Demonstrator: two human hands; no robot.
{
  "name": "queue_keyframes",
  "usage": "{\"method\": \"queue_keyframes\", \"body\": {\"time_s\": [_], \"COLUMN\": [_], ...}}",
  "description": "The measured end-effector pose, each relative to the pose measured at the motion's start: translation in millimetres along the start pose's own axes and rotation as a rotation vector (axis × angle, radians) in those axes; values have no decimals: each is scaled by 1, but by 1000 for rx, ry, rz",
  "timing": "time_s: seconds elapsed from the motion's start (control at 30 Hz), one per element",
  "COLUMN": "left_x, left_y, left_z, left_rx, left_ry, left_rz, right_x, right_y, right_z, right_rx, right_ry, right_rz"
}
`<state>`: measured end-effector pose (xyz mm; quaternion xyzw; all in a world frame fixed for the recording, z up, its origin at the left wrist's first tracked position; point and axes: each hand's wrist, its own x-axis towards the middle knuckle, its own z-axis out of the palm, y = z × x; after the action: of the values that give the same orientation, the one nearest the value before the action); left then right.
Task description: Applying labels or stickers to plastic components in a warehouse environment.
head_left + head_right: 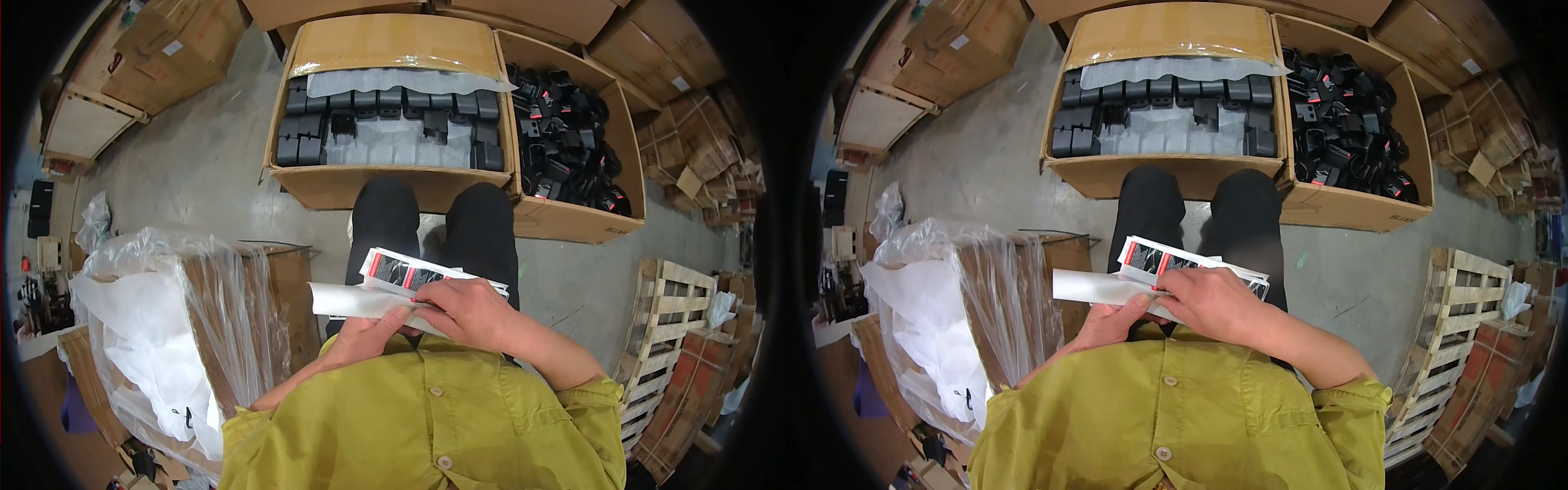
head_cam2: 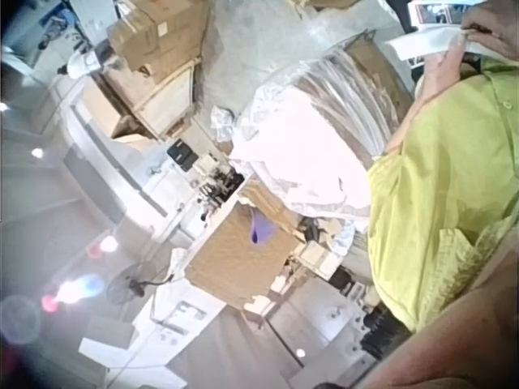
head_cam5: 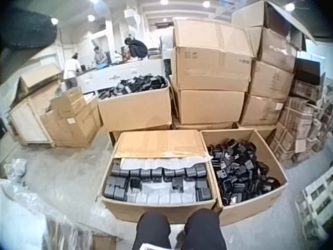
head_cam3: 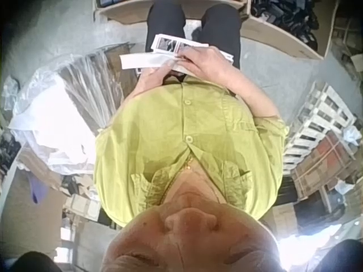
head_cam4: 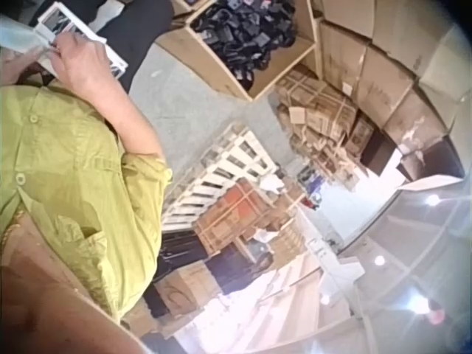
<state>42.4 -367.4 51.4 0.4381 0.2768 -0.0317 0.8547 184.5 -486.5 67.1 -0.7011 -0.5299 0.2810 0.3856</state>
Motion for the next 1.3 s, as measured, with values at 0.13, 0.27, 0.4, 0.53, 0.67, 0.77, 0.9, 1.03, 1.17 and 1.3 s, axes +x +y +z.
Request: {"method": "queue_keyframes", "body": {"time_s": [0.13,0.27,0.4,0.53,0.67,0.77,0.9,1.03,1.17,1.3], "left_x": [-4,-4,-4,-5,-8,-10,-10,-11,-12,-12], "left_y": [-4,-4,1,-4,-3,-3,-13,-7,-8,-13], "left_z": [-5,-3,1,-4,-7,-5,-2,-1,-5,-7], "left_rx": [148,145,115,216,243,83,3,112,193,142], "left_ry": [-50,-78,-80,-66,-87,-68,-42,-58,-94,-80], "left_rz": [-22,7,0,23,-38,-164,-137,-160,-155,-162], "right_x": [2,0,-1,-2,-4,-3,-4,-5,-5,-7], "right_y": [5,6,3,6,7,13,2,4,10,15], "right_z": [-5,-4,-2,-2,-9,-13,-5,-1,0,-3], "right_rx": [75,132,80,92,403,481,146,206,340,602], "right_ry": [-33,-9,4,-29,28,140,-14,-73,-64,68], "right_rz": [-57,19,-39,-91,203,337,57,10,24,368]}}
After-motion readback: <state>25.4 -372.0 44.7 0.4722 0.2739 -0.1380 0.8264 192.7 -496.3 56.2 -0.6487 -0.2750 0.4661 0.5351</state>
